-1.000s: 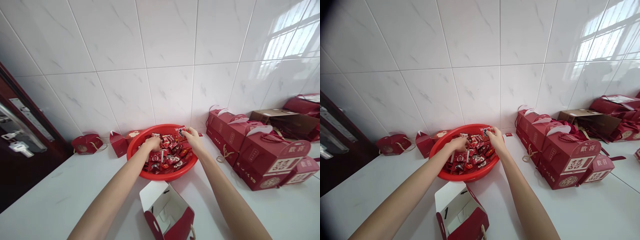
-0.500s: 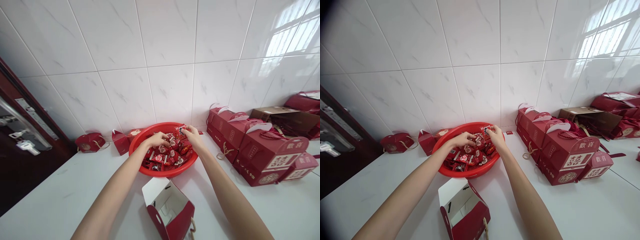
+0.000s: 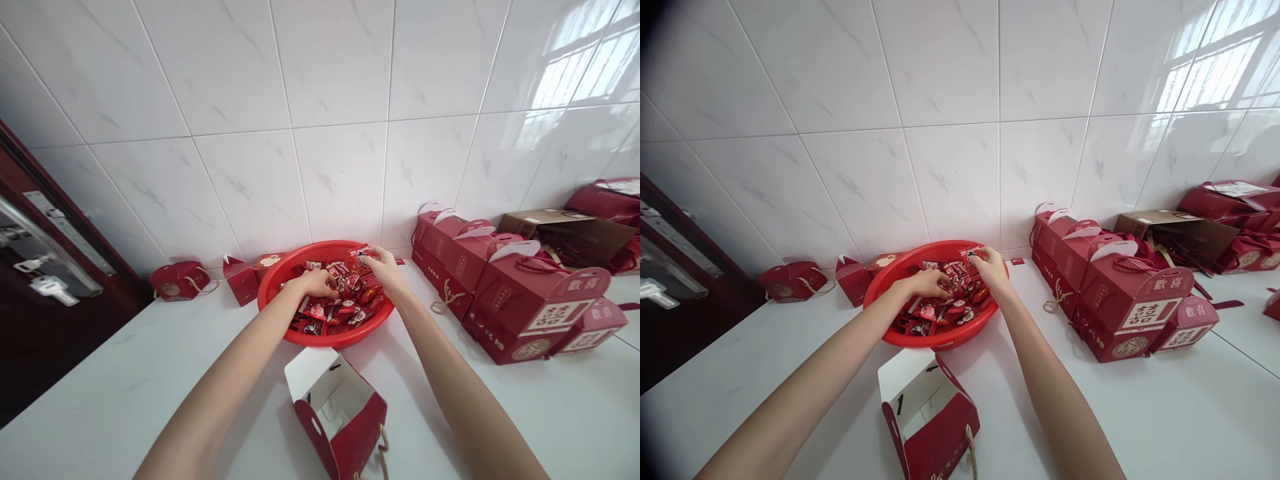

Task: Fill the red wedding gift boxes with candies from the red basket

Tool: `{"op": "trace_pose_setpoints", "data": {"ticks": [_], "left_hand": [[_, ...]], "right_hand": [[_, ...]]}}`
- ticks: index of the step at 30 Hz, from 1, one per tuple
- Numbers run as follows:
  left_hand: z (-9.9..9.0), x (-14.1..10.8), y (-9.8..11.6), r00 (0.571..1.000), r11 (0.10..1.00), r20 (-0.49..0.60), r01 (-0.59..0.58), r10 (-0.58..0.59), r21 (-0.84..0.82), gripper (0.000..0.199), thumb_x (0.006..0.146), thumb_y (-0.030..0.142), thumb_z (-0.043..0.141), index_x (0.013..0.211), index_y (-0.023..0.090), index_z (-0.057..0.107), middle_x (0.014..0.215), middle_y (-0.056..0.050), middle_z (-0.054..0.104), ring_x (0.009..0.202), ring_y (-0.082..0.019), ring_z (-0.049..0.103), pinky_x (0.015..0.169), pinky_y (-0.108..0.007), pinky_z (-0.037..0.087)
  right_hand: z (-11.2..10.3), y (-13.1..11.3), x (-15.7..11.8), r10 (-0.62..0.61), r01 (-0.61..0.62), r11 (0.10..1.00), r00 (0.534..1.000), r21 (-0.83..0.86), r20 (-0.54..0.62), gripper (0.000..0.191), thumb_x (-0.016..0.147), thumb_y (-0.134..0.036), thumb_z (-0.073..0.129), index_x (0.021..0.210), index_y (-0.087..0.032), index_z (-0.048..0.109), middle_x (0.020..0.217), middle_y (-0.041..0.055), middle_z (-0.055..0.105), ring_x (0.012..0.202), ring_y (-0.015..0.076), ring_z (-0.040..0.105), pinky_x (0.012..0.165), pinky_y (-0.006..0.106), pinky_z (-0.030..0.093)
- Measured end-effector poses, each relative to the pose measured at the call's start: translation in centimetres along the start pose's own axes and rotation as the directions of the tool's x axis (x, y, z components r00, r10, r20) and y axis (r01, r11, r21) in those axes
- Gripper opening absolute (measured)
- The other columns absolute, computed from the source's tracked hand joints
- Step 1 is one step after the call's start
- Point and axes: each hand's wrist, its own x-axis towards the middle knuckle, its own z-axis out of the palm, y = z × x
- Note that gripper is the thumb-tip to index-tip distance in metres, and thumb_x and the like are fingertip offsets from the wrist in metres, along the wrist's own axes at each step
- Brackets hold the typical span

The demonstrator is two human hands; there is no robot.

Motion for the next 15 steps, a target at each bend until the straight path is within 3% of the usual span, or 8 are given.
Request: {"op": "trace_pose_setpoints", "data": {"ticks": [4, 9, 12, 15], "left_hand": [[0.34, 0.12, 0.61, 0.999, 1.0, 0.048, -0.016, 0.016, 0.01, 0.018, 0.06, 0.035, 0.074, 0.061, 0.021, 0.064, 0.067, -0.002, 0.065, 0.077, -0.025, 0.063, 0.079, -0.034, 0.046], [0.45, 0.09, 0.45, 0.995, 0.986, 0.019, -0.095, 0.098, -0.141, 0.013, 0.059, 0.024, 0.066, 0.058, 0.021, 0.053, 0.055, 0.004, 0.051, 0.059, -0.016, 0.051, 0.057, -0.027, 0.037], [0.2, 0.22, 0.34, 0.988, 0.945, -0.045, -0.153, 0.146, -0.289, 0.013, 0.058, 0.025, 0.066, 0.063, 0.021, 0.054, 0.057, 0.005, 0.054, 0.059, -0.015, 0.051, 0.057, -0.027, 0.037], [-0.31, 0.38, 0.17, 0.971, 0.855, -0.154, -0.232, 0.181, -0.464, 0.024, 0.061, 0.033, 0.067, 0.079, 0.021, 0.056, 0.073, 0.002, 0.062, 0.069, -0.017, 0.058, 0.065, -0.028, 0.044]], "right_hand": [[0.05, -0.02, 0.04, -0.013, 0.013, 1.0, 1.0, 0.014, 0.019, 0.026, 0.065, -0.036, 0.065, 0.082, -0.017, 0.065, 0.077, 0.0017, 0.069, 0.072, 0.0166, 0.06, 0.068, 0.029, 0.046], [0.06, -0.01, 0.12, -0.037, 0.036, 0.999, 0.998, 0.021, 0.052, 0.027, 0.064, -0.039, 0.066, 0.078, -0.016, 0.065, 0.078, 0.0021, 0.068, 0.072, 0.016, 0.058, 0.069, 0.029, 0.044], [0.03, -0.01, 0.09, -0.035, 0.034, 0.999, 0.998, 0.02, 0.05, 0.028, 0.063, -0.04, 0.066, 0.078, -0.016, 0.064, 0.077, 0.0019, 0.067, 0.071, 0.0161, 0.057, 0.068, 0.029, 0.043], [0.07, -0.06, 0.05, -0.029, 0.028, 0.999, 0.999, 0.025, 0.04, 0.031, 0.064, -0.04, 0.064, 0.083, -0.016, 0.063, 0.08, 0.002, 0.067, 0.072, 0.0166, 0.058, 0.068, 0.029, 0.043]]}}
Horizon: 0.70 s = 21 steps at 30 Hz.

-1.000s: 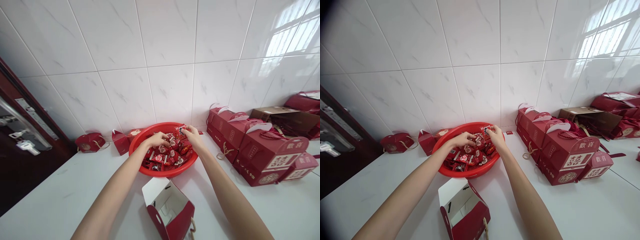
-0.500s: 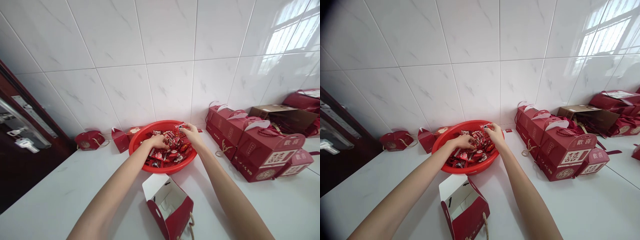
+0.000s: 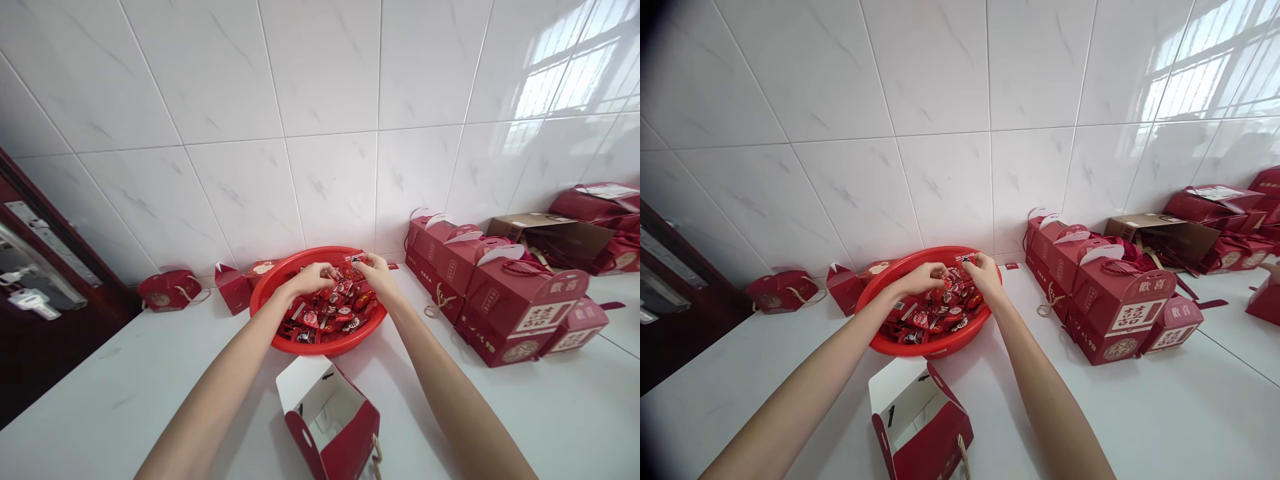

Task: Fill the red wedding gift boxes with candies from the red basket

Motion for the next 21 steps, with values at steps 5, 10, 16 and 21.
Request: {"op": "trace_pose_setpoints", "data": {"ticks": [5, 10, 16, 21], "left_hand": [[-0.7, 0.0, 0.0, 0.99, 0.966, -0.122, -0.097, 0.07, -0.239, 0.042, 0.063, 0.044, 0.071, 0.093, 0.02, 0.052, 0.08, 0.001, 0.063, 0.073, -0.016, 0.062, 0.072, -0.03, 0.047], [-0.5, -0.2, 0.5, 0.98, 0.91, -0.187, -0.139, 0.069, -0.391, 0.048, 0.057, 0.038, 0.084, 0.092, 0.019, 0.057, 0.081, 0.002, 0.065, 0.075, -0.015, 0.063, 0.072, -0.029, 0.047], [0.1, -0.2, 1.2, 0.973, 0.933, -0.187, -0.191, 0.138, -0.305, 0.042, 0.058, 0.047, 0.087, 0.075, 0.017, 0.063, 0.075, 0.002, 0.064, 0.071, -0.013, 0.057, 0.07, -0.028, 0.046], [0.3, -0.4, 1.9, 0.977, 0.948, -0.165, -0.173, 0.132, -0.266, 0.044, 0.063, 0.057, 0.081, 0.07, 0.016, 0.067, 0.065, 0.001, 0.063, 0.062, -0.013, 0.054, 0.062, -0.028, 0.042]], "right_hand": [[0.1, 0.1, 0.1, 0.017, -0.017, 1.0, 0.999, -0.009, -0.027, 0.026, 0.066, -0.038, 0.059, 0.083, -0.018, 0.058, 0.078, -0.0002, 0.064, 0.071, 0.0153, 0.055, 0.067, 0.028, 0.043], [0.0, 0.6, 0.4, 0.071, -0.071, 0.997, 0.997, -0.03, -0.002, 0.022, 0.067, -0.037, 0.063, 0.078, -0.02, 0.054, 0.076, -0.0021, 0.062, 0.07, 0.014, 0.054, 0.065, 0.026, 0.042], [0.0, 0.2, 0.2, 0.164, -0.168, 0.986, 0.974, 0.014, 0.158, 0.02, 0.064, -0.033, 0.068, 0.075, -0.02, 0.056, 0.07, -0.002, 0.062, 0.067, 0.0157, 0.06, 0.061, 0.028, 0.05], [0.0, -0.6, -0.1, 0.109, -0.15, 0.981, 0.952, 0.125, 0.285, 0.037, 0.052, -0.027, 0.081, 0.082, -0.018, 0.061, 0.069, -0.0001, 0.068, 0.062, 0.0163, 0.063, 0.063, 0.03, 0.054]]}}
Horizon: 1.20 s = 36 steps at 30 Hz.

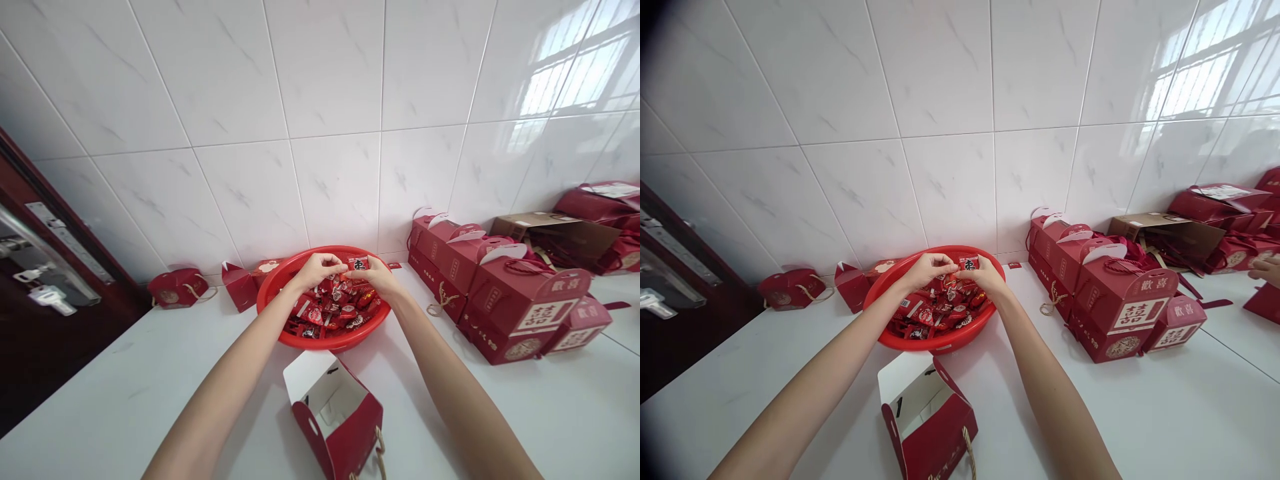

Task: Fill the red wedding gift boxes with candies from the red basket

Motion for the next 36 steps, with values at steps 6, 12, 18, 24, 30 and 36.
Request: {"op": "trace_pose_setpoints", "data": {"ticks": [6, 12, 18, 24, 30, 36], "left_hand": [[0.5, -1.4, 1.9, 0.998, 0.987, -0.061, 0.022, -0.032, -0.159, 0.032, 0.067, 0.044, 0.076, 0.084, 0.016, 0.076, 0.087, -0.005, 0.074, 0.082, -0.019, 0.062, 0.079, -0.033, 0.048], [0.7, -6.4, 4.5, 0.992, 0.972, -0.129, -0.033, 0.002, -0.234, 0.041, 0.07, 0.026, 0.074, 0.11, 0.019, 0.071, 0.112, -0.006, 0.072, 0.097, -0.022, 0.066, 0.09, -0.038, 0.052], [1.0, -12.6, 8.2, 0.995, 0.981, -0.1, -0.031, 0.012, -0.192, 0.042, 0.076, 0.032, 0.078, 0.114, 0.019, 0.065, 0.112, -0.008, 0.07, 0.094, -0.023, 0.071, 0.084, -0.038, 0.058], [1.9, -16.9, 10.4, 0.974, 0.986, 0.189, 0.097, -0.122, 0.136, 0.023, 0.08, 0.029, 0.072, 0.1, 0.02, 0.069, 0.098, -0.005, 0.073, 0.095, -0.023, 0.07, 0.085, -0.037, 0.057], [0.8, -19.1, 11.7, 0.943, 0.876, 0.258, 0.065, -0.211, 0.477, 0.015, 0.083, 0.027, 0.063, 0.094, 0.022, 0.072, 0.1, -0.002, 0.073, 0.094, -0.021, 0.067, 0.084, -0.032, 0.052], [0.6, -19.6, 11.8, 0.933, 0.908, 0.306, 0.046, -0.188, 0.417, 0.017, 0.083, 0.033, 0.062, 0.094, 0.023, 0.071, 0.103, -0.002, 0.072, 0.097, -0.021, 0.065, 0.083, -0.029, 0.05]], "right_hand": [[-0.2, 0.0, 0.1, -0.045, 0.047, 0.995, 0.999, 0.085, -0.025, 0.039, 0.046, -0.026, 0.087, 0.077, -0.016, 0.065, 0.07, 0.0004, 0.071, 0.056, 0.0149, 0.062, 0.061, 0.029, 0.054], [0.4, -3.1, -1.5, -0.047, 0.041, 0.998, 0.987, 0.043, 0.152, 0.036, 0.052, -0.03, 0.086, 0.079, -0.014, 0.068, 0.072, 0.0026, 0.072, 0.065, 0.0165, 0.066, 0.068, 0.03, 0.054], [1.4, -8.7, -6.2, -0.12, 0.182, 0.971, 0.932, -0.155, 0.343, 0.029, 0.065, -0.029, 0.081, 0.087, -0.015, 0.069, 0.077, 0.002, 0.071, 0.07, 0.0176, 0.066, 0.069, 0.031, 0.054], [2.7, -11.3, -10.7, -0.146, 0.435, 0.824, 0.782, -0.362, 0.606, 0.025, 0.079, -0.018, 0.068, 0.103, -0.017, 0.071, 0.089, 0.0009, 0.07, 0.082, 0.0156, 0.063, 0.073, 0.026, 0.05], [4.5, -10.7, -12.2, -0.089, 0.549, 0.66, 0.734, -0.512, 0.673, 0.023, 0.083, -0.016, 0.064, 0.105, -0.02, 0.068, 0.094, 0.0008, 0.07, 0.081, 0.0151, 0.061, 0.068, 0.025, 0.045], [5.2, -10.4, -12.7, -0.033, 0.526, 0.574, 0.78, -0.628, 0.624, 0.017, 0.083, -0.015, 0.064, 0.099, -0.02, 0.066, 0.087, 0.0001, 0.068, 0.075, 0.0146, 0.057, 0.065, 0.026, 0.04]]}}
